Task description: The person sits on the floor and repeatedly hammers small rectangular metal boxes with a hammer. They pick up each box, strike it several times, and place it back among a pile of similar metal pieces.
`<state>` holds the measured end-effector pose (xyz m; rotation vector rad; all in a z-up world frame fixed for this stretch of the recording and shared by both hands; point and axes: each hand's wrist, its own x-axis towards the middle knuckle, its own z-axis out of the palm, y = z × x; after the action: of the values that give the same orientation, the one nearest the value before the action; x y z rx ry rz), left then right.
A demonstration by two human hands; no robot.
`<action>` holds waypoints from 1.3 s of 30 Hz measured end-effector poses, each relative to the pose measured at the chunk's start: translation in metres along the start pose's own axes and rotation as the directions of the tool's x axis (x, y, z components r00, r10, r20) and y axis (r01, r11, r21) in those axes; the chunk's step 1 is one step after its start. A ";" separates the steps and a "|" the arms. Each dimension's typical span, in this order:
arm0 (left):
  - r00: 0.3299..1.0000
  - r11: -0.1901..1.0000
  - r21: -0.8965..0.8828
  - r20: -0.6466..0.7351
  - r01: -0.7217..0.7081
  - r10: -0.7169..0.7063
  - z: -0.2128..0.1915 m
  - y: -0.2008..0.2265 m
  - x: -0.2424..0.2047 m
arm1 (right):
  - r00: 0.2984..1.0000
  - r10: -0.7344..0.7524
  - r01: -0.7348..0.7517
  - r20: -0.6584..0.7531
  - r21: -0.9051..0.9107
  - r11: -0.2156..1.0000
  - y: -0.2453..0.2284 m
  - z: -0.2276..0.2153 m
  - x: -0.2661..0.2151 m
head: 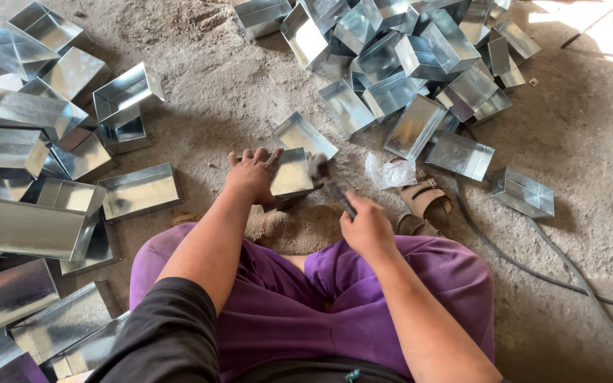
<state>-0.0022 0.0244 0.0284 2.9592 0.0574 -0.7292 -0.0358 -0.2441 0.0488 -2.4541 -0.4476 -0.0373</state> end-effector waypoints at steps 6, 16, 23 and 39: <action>0.999 0.997 -0.066 0.023 0.026 -0.025 -0.001 -0.017 0.003 | 0.991 -0.059 0.074 -0.117 0.131 0.989 -0.001 -0.009 -0.002; 0.895 0.605 -0.717 0.445 0.345 0.018 0.034 -0.097 0.021 | 0.411 -0.278 0.686 -0.868 0.094 0.721 -0.047 -0.153 -0.012; 0.897 0.552 -0.747 0.442 0.370 -0.004 0.032 -0.099 0.015 | 0.757 -0.387 0.590 -0.526 0.298 0.751 -0.015 -0.007 -0.001; 0.910 0.624 -0.695 0.410 0.357 -0.065 0.026 -0.094 0.010 | 0.999 -0.021 0.026 -0.028 0.164 0.986 -0.014 0.025 -0.004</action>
<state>-0.0108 0.1159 -0.0072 1.9886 0.5611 -0.9499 -0.0464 -0.2198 0.0365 -2.2843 -0.4502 -0.0409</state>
